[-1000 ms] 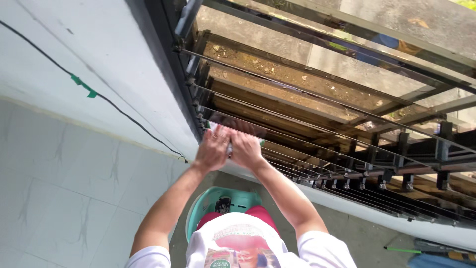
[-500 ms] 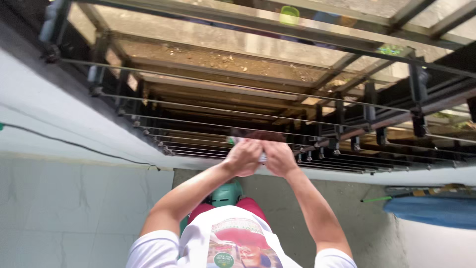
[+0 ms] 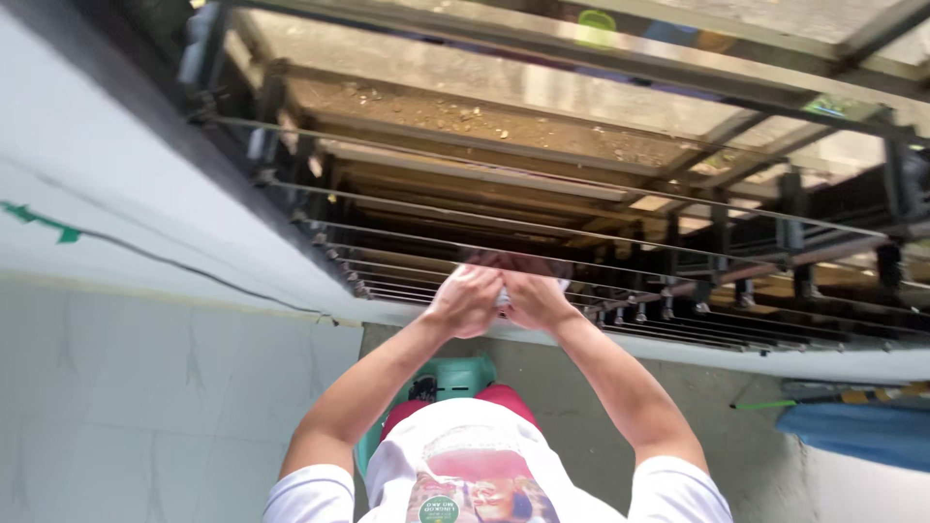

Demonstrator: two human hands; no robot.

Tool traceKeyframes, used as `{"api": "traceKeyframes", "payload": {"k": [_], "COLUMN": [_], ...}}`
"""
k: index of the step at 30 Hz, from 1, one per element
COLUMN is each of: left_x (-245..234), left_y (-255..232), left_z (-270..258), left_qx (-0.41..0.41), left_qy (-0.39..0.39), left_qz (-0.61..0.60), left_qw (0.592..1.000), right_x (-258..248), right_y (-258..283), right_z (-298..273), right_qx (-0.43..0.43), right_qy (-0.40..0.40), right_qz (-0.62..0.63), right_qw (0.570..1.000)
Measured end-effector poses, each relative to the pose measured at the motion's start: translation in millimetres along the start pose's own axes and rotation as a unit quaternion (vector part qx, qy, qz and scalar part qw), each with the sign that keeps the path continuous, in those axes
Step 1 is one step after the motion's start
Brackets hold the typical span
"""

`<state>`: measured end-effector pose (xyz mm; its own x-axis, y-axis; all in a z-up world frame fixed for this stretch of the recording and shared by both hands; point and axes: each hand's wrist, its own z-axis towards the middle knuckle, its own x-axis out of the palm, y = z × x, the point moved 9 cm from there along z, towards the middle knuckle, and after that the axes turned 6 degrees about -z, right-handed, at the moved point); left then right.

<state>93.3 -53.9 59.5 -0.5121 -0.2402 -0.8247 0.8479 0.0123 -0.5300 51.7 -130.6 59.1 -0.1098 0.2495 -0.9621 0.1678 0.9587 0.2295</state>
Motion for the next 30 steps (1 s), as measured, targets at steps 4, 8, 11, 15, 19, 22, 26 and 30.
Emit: {"api": "traceKeyframes", "payload": {"k": [4, 8, 11, 15, 19, 22, 26, 30], "left_x": [-55, -87, -98, -83, -25, 50, 84, 83], "left_y": [54, 97, 105, 73, 3, -54, -134, -132], "left_z": [-78, -138, -154, -120, -41, 31, 94, 91], "left_qx": [-0.024, -0.089, -0.115, -0.076, -0.003, 0.012, 0.128, 0.143], "left_qy": [-0.112, -0.145, -0.156, -0.144, -0.049, 0.123, 0.034, -0.020], "left_qz": [0.099, 0.149, 0.136, 0.112, 0.100, 0.094, 0.023, 0.018], "left_qw": [0.988, 0.974, 0.972, 0.980, 0.994, 0.988, 0.991, 0.989], "right_x": [2, 15, 16, 21, 22, 8, -14, -20], "right_y": [102, 173, 188, 142, 41, -43, -113, -105], "right_z": [73, 125, 133, 101, 23, -58, -139, -142], "right_qx": [-0.152, -0.202, -0.206, -0.204, -0.142, -0.069, 0.023, 0.012], "right_qy": [-0.040, -0.059, -0.107, -0.090, -0.080, -0.114, -0.184, -0.238], "right_qz": [-0.035, -0.020, -0.030, 0.013, 0.016, -0.058, -0.139, -0.126], "right_qw": [0.987, 0.977, 0.972, 0.975, 0.987, 0.989, 0.973, 0.963]}}
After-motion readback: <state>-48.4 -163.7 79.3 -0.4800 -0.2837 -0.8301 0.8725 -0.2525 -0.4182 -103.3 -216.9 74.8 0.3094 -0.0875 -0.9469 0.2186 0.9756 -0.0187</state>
